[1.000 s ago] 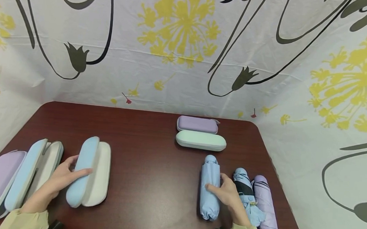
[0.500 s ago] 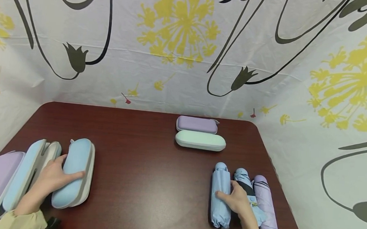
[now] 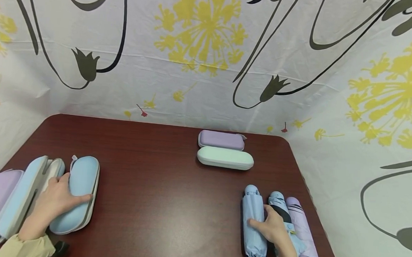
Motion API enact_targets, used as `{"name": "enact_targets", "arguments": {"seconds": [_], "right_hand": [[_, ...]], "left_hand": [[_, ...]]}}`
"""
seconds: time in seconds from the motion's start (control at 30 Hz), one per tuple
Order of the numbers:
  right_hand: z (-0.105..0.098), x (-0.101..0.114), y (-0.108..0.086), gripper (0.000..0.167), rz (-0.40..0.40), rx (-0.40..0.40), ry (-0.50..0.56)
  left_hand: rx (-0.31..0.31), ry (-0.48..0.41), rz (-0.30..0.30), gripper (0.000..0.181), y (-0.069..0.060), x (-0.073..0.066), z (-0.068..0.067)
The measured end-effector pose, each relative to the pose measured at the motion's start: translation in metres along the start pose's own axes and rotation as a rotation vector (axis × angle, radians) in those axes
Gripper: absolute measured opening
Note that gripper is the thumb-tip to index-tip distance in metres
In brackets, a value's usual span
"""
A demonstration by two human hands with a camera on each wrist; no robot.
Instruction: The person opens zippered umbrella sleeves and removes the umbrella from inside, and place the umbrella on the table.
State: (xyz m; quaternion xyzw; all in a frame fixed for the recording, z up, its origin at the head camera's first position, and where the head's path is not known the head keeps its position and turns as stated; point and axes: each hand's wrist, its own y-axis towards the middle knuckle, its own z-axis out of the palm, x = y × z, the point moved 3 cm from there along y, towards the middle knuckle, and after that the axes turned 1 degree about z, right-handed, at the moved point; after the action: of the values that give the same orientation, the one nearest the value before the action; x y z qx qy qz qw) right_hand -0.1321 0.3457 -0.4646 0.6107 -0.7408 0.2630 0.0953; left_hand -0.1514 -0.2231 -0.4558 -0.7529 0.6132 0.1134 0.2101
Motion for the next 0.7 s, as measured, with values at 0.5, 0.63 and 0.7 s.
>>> {"name": "enact_targets", "arguments": {"seconds": [0.5,0.63,0.7], "right_hand": [[-0.0031,-0.0012,-0.0006,0.077,-0.011,-0.022,-0.056],[-0.0035,0.0029,0.0008,0.078,-0.015,-0.016,-0.099],[-0.0036,0.0054,0.0009,0.079,-0.013,-0.005,-0.124]], "left_hand": [[-0.007,0.025,-0.007,0.103,0.0000,0.0028,-0.0022],[-0.024,0.017,-0.009,0.104,-0.0028,0.0027,-0.0014],[-0.027,0.007,-0.010,0.105,-0.0040,0.0030,-0.0018]]}}
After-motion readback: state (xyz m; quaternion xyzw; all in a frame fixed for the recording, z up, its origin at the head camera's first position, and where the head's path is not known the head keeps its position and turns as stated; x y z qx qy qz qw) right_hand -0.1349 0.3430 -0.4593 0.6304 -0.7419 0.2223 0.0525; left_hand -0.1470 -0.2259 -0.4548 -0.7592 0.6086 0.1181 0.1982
